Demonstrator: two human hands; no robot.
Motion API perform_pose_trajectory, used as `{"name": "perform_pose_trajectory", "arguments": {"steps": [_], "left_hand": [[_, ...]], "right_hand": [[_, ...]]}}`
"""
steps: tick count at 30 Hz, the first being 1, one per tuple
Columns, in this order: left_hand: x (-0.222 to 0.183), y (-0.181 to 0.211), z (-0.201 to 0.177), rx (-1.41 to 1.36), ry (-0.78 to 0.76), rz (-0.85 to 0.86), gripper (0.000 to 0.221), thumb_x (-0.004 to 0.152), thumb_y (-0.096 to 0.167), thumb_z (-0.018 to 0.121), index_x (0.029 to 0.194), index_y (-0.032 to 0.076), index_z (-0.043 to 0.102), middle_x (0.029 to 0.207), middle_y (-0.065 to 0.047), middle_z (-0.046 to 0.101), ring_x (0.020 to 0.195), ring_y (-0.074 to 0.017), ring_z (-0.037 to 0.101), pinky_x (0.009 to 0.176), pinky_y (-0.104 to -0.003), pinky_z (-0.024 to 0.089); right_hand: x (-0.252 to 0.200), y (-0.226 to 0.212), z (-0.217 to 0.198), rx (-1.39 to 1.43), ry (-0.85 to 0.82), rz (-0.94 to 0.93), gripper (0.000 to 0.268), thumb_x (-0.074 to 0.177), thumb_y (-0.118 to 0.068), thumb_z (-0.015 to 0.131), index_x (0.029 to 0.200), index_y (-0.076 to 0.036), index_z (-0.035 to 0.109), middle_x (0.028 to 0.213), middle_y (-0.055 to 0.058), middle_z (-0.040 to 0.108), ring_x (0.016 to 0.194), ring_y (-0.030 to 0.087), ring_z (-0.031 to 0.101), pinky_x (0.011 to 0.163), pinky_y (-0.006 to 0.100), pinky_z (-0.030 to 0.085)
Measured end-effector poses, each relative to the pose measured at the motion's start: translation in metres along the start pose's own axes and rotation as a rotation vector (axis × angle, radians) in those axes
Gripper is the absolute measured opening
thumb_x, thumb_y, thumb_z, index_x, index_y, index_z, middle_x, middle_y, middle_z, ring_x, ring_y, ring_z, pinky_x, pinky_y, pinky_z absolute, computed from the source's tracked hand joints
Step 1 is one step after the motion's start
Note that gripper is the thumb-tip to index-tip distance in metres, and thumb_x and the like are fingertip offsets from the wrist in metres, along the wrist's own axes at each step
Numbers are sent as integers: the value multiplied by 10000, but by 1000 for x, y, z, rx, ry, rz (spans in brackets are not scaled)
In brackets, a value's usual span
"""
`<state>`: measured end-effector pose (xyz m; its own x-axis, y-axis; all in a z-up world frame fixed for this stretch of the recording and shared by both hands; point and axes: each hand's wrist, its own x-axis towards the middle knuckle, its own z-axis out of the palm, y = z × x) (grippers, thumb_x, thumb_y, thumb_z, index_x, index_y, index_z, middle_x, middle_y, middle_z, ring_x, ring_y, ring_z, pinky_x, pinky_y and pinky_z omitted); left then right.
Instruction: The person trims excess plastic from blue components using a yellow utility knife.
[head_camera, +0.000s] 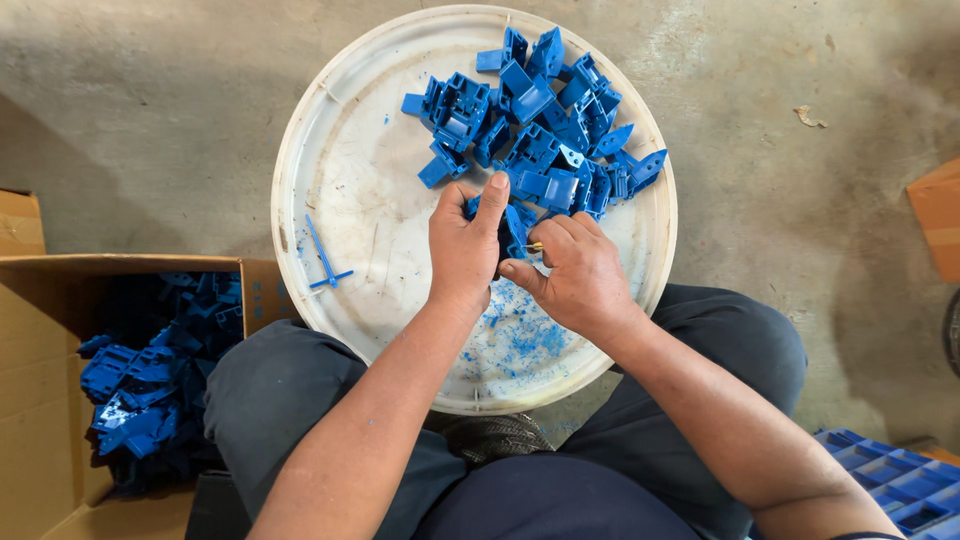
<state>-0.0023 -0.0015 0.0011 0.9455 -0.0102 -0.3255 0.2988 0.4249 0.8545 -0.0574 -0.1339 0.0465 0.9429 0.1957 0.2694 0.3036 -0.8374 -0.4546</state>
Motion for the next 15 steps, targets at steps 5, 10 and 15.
{"name": "perform_pose_trajectory", "arguments": {"steps": [5, 10, 15], "left_hand": [[0, 1, 0, 40, 21, -22, 369, 894, 381, 780, 790, 95, 572, 705, 33, 556, 603, -42, 455, 504, -247, 401], [-1, 4, -4, 142, -21, 106, 363, 900, 378, 790, 788, 98, 587, 731, 40, 578, 643, -30, 476, 535, -241, 423], [4, 6, -5, 192, -16, 134, 397, 912, 371, 791, 759, 90, 556, 702, 35, 546, 641, -38, 437, 531, -242, 388]], "right_hand": [[0, 1, 3, 15, -38, 26, 473, 864, -480, 801, 853, -44, 620, 748, 96, 579, 740, 324, 557, 669, 458, 459], [5, 0, -3, 133, -257, 216, 455, 871, -466, 759, 753, -46, 627, 648, 131, 606, 612, 362, 591, 569, 475, 462], [7, -1, -6, 80, -456, 210, 498, 887, -484, 751, 659, -55, 643, 601, 157, 612, 582, 387, 606, 539, 479, 445]]}}
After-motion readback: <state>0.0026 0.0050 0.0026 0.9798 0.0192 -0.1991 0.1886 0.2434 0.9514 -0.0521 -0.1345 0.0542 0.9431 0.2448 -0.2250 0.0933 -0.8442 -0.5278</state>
